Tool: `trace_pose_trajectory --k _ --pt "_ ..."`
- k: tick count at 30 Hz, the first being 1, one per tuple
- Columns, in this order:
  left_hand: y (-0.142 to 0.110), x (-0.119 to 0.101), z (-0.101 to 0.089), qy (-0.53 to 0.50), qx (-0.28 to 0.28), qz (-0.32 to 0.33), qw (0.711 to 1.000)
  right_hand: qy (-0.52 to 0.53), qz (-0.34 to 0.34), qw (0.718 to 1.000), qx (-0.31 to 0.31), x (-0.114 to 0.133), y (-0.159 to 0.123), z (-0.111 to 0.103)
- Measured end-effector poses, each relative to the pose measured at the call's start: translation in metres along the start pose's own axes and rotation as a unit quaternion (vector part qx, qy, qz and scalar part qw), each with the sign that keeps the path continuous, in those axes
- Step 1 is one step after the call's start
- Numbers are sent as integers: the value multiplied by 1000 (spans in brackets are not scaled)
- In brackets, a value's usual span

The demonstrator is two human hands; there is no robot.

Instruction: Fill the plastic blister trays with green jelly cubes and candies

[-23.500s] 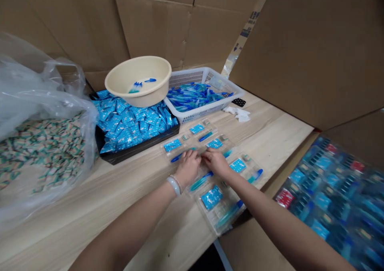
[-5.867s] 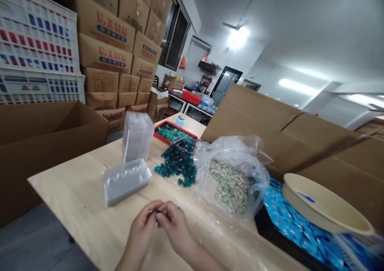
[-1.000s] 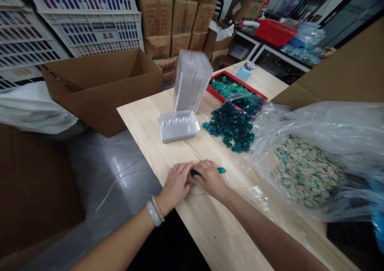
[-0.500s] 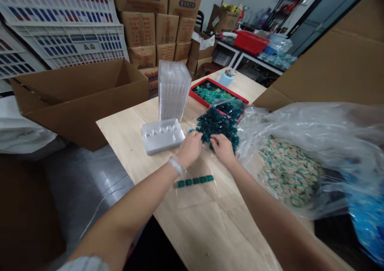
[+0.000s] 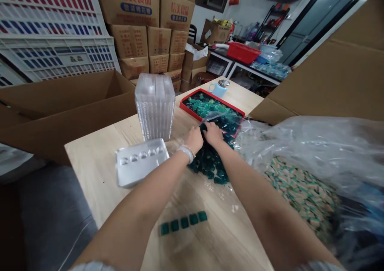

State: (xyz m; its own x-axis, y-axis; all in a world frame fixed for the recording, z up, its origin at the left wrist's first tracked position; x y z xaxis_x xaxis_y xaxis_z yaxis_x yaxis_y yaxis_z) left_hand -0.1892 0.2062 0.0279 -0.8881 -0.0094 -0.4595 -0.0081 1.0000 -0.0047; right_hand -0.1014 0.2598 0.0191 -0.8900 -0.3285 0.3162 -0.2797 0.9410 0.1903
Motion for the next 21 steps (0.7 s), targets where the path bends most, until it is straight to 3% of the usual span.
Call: trace_pose_trajectory --k 3,5,8,10,14,17,21 --pt "32 -5 11 12 9 26 1000 -47 -18 998 21 8 -26 2" --pt "39 -9 19 27 21 41 999 -60 -45 996 41 9 -49 -1" --pt "32 -12 23 48 35 59 997 17 -71 996 57 0 -80 -9" --pt "25 -16 24 61 52 79 994 119 -61 991 22 -13 -93 -22" --pt "22 -24 29 82 98 108 986 313 66 944 -79 -49 -118 -49" --pt "22 -30 34 92 117 107 983 412 173 893 -55 -65 -158 -56" --pt "18 -33 37 103 127 100 981 459 259 850 -6 -67 -245 -62"
Point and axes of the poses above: each hand's wrist, its own y-axis towards the middle knuckle, its own z-axis out of the palm, x = y × z, the point moved 7 cm from there along y, towards the middle knuckle, and after that the axes turned 2 degrees about -z, right-handed, at the moved point
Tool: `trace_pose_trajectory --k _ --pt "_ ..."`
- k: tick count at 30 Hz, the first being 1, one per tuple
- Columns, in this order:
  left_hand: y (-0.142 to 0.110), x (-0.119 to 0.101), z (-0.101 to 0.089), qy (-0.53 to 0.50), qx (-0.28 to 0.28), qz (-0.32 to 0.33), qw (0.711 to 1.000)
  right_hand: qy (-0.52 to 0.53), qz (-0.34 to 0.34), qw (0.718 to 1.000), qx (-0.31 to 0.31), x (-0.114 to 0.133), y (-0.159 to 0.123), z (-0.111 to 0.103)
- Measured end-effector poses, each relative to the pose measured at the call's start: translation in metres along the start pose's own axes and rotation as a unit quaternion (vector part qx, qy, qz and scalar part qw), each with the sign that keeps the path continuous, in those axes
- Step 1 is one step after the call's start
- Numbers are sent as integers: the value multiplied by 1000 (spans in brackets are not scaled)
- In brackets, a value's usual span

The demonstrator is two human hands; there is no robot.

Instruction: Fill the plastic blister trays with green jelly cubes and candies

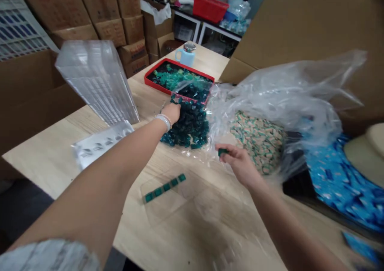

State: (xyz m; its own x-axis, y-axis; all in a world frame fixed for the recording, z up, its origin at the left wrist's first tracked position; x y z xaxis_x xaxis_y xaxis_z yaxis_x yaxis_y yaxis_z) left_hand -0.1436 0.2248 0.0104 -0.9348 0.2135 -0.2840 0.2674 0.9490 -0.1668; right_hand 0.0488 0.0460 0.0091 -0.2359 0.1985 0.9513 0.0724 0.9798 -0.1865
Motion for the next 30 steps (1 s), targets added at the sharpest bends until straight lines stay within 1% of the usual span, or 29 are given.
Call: trace_pose_trajectory --k 2,5,7,8,9,10,11,12,14,15,16,18,19,20,21,22,23,26,30 --pt "1 2 -3 -21 -8 -19 1000 32 63 997 11 -23 -42 -6" --pt "0 -1 -18 -102 -72 -41 991 115 131 984 24 -50 -92 -5" --pt "-16 -13 -30 -165 -115 -37 979 161 150 975 26 -60 -113 -1" --pt "-30 -20 -32 -221 -119 -35 967 174 151 973 26 -64 -120 1" --pt "-49 -28 -31 -297 -103 -34 949 176 146 973 25 -66 -126 3" --pt "-72 -37 -25 -395 -73 -36 915 167 133 977 23 -67 -129 3" --pt "-99 -47 -14 -495 -17 -38 868 144 113 983 17 -68 -132 2" --pt "-129 -59 0 -568 51 -38 820 106 85 991 10 -67 -133 -1" --pt "-192 -74 34 -654 170 -83 733 -10 13 1000 -6 -62 -132 -10" --pt "-221 -79 52 -685 224 -111 684 -76 -25 997 -17 -57 -131 -17" --pt "-246 -82 69 -718 258 -149 630 -139 -62 988 -33 -53 -130 -25" --pt "-283 -84 96 -766 292 -223 527 -233 -119 963 -73 -43 -126 -41" --pt "-294 -85 105 -783 296 -252 486 -261 -138 951 -89 -39 -124 -49" --pt "-302 -87 112 -794 297 -271 456 -280 -152 943 -97 -36 -123 -54" --pt "-306 -90 116 -800 298 -281 438 -292 -162 938 -94 -33 -121 -56" --pt "-308 -94 119 -802 300 -286 430 -300 -169 935 -84 -33 -119 -55" --pt "-308 -98 120 -801 300 -289 431 -305 -172 934 -74 -33 -117 -53" --pt "-306 -113 124 -794 294 -290 446 -318 -165 932 -60 -40 -112 -42" --pt "-303 -131 129 -795 301 -275 450 -343 -174 923 -13 -57 -105 -25"
Point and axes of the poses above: each hand's wrist, its own y-axis towards the middle knuckle, its own z-axis out of the palm, x = y × z, the point moved 7 cm from there along y, towards the middle knuckle, and after that the axes turned 2 degrees about -z, right-handed, at the moved point
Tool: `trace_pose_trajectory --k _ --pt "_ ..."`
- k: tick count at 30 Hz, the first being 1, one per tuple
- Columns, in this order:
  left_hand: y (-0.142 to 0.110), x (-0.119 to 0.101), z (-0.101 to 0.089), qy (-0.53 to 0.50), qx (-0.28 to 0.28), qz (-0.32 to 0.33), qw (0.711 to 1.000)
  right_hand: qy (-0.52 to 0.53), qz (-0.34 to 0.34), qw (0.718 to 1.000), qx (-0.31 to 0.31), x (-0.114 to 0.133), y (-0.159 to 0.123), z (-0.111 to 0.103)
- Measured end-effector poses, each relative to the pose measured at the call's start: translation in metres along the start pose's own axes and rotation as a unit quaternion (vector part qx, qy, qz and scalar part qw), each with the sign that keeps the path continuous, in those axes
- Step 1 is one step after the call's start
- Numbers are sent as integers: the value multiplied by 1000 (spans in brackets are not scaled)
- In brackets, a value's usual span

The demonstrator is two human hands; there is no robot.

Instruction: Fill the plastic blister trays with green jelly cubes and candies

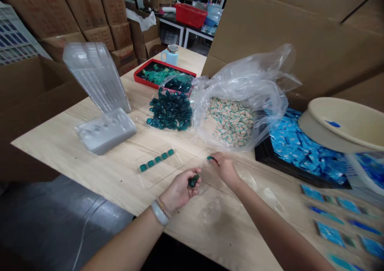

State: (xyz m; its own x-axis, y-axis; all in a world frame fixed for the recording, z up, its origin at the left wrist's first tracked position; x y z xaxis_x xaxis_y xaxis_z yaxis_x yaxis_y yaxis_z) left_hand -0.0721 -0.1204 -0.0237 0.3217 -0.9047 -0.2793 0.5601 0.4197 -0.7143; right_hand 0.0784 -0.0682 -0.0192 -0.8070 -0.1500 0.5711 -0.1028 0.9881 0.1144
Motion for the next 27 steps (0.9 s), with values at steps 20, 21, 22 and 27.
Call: trace_pose_trajectory --k 20,21,22,27 --pt "-4 -27 28 234 15 216 948 198 0 980 -18 72 -44 -28" --pt "-5 -27 28 244 8 216 945 174 -6 985 -19 73 -45 -30" --pt "-5 -27 28 252 4 217 943 167 -1 986 -19 72 -47 -31" --pt "-6 -25 31 281 19 216 935 359 118 926 17 57 -46 -15"
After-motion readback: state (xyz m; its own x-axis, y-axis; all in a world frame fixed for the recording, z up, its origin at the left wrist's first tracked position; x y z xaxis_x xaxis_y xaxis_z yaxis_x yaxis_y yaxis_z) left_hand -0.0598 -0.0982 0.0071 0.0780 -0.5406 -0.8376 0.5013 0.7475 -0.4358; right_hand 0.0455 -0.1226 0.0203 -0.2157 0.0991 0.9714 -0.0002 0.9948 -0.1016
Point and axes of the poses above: each hand's wrist, its own y-axis towards the middle knuckle, its own z-axis out of the palm, x = y × z, the point moved 7 cm from there along y, towards the middle knuckle, and after that the axes turned 2 degrees about -z, right-handed, at the moved point
